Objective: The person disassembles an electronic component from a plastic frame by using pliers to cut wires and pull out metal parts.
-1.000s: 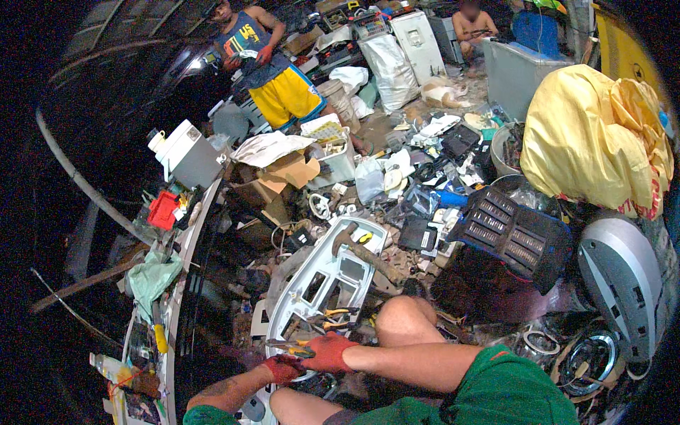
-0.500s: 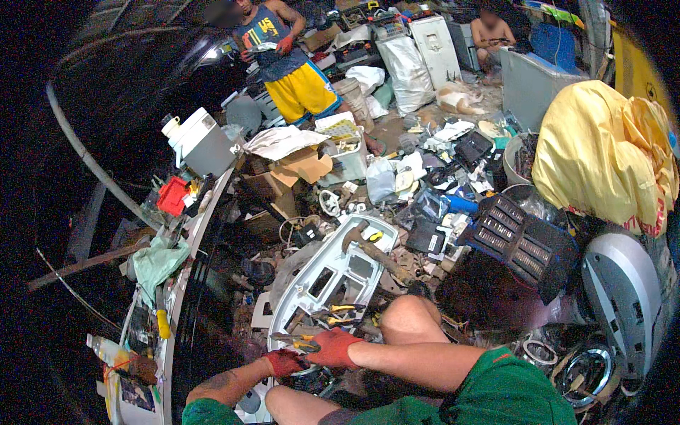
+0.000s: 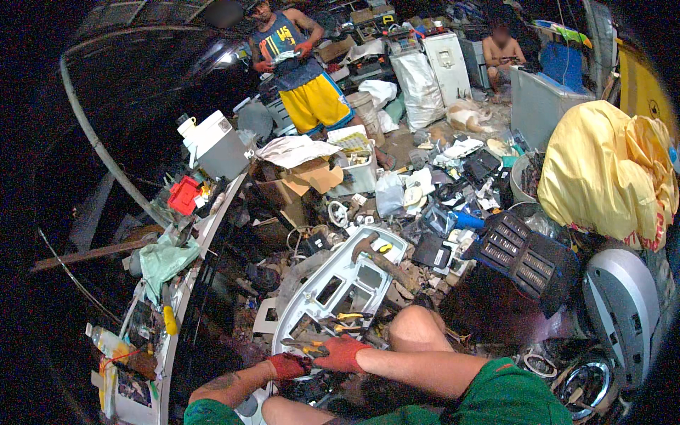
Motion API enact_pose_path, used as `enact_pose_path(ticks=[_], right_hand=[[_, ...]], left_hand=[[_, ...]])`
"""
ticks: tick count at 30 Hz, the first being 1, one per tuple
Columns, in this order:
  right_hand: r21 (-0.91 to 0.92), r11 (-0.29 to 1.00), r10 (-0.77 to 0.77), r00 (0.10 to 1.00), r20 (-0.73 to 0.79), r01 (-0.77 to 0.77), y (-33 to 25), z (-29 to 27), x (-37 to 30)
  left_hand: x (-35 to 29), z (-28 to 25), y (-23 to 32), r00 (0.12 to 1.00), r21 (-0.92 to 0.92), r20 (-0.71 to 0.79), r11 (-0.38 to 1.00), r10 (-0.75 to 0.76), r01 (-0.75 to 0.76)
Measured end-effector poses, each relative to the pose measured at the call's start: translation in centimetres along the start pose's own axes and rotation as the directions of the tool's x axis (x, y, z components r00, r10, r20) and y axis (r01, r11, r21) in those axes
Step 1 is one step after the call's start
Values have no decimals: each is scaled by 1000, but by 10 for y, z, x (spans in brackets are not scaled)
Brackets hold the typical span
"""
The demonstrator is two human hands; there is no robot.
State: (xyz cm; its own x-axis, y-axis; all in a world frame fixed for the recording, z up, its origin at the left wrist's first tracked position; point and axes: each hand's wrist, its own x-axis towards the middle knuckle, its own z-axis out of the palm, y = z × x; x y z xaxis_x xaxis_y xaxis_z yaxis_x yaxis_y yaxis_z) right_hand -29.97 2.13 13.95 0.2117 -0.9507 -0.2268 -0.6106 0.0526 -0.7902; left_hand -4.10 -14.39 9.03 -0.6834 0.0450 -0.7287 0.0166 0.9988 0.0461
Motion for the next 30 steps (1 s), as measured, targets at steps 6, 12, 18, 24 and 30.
enact_pose_path(ticks=[6, 12, 18, 24, 30], right_hand=[[11, 997, -72, 997, 1, 72, -32, 1, -3], [-236, 968, -68, 995, 69, 83, -19, -2, -4], [-540, 834, -141, 990, -7, 115, -19, 20, -12], [-718, 680, -168, 985, 48, 151, -9, 31, -19], [-760, 632, -226, 974, 4, 150, -20, 41, -16]], left_hand=[[-14, 57, -18, 971, -775, -63, 624, -232, 99], [-22, -28, 45, 923, -252, -178, 923, -341, 292], [-28, 37, 82, 292, -827, -440, 510, -849, 237], [-4, 75, 98, 135, -921, -233, 263, -963, 288], [-26, 72, 81, 227, -905, -205, 273, -952, 326]])
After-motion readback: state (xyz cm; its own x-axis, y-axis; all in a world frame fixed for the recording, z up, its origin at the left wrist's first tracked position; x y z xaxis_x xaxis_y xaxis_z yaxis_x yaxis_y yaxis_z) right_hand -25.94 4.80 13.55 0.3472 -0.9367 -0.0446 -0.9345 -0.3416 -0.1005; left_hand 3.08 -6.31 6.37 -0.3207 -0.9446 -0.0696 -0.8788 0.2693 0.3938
